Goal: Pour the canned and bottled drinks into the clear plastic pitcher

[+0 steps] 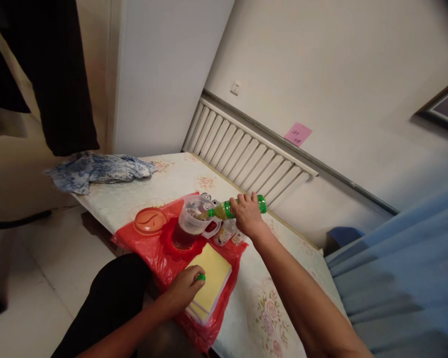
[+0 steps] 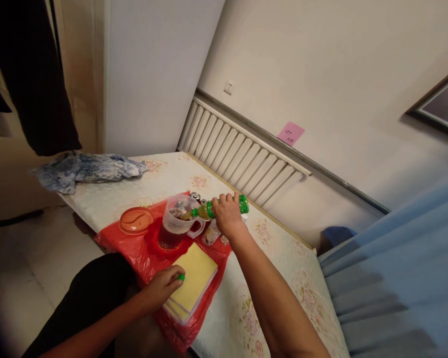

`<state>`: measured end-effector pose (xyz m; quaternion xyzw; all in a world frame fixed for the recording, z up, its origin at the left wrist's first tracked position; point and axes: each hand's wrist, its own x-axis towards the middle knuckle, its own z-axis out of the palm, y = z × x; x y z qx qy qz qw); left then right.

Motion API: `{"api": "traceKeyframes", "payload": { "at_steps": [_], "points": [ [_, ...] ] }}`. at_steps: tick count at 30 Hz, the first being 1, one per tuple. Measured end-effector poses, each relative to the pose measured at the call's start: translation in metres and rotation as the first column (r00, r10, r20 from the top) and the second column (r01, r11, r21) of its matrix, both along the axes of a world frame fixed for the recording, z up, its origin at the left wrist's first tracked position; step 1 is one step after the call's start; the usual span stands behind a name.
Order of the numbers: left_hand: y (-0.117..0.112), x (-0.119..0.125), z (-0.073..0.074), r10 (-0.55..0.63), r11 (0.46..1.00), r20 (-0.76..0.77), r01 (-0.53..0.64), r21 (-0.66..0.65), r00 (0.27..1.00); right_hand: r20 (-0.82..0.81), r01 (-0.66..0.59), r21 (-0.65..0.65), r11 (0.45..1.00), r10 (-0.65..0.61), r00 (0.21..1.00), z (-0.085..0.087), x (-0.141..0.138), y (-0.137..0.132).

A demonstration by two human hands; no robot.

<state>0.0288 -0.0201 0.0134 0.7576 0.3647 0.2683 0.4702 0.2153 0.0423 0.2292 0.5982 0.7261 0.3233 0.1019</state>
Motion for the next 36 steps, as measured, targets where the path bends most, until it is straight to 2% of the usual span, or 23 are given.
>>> {"api": "traceKeyframes", "payload": {
  "at_steps": [21,29,36],
  "points": [
    [0.005,0.0,-0.014,0.0,0.998,0.026,0.001,-0.068,1.0,0.091,-0.127,-0.029,0.992,0.129,0.987,0.013,-0.016,0.007],
    [0.006,0.0,-0.013,0.005,0.996,0.088,0.003,-0.09,0.996,0.067,-0.108,-0.036,0.994,0.11,0.992,0.011,-0.014,0.006],
    [0.009,0.001,-0.013,0.063,0.989,0.161,-0.04,-0.14,0.985,-0.084,0.017,-0.055,0.998,-0.022,0.996,-0.001,-0.001,0.003]
  ]
}}
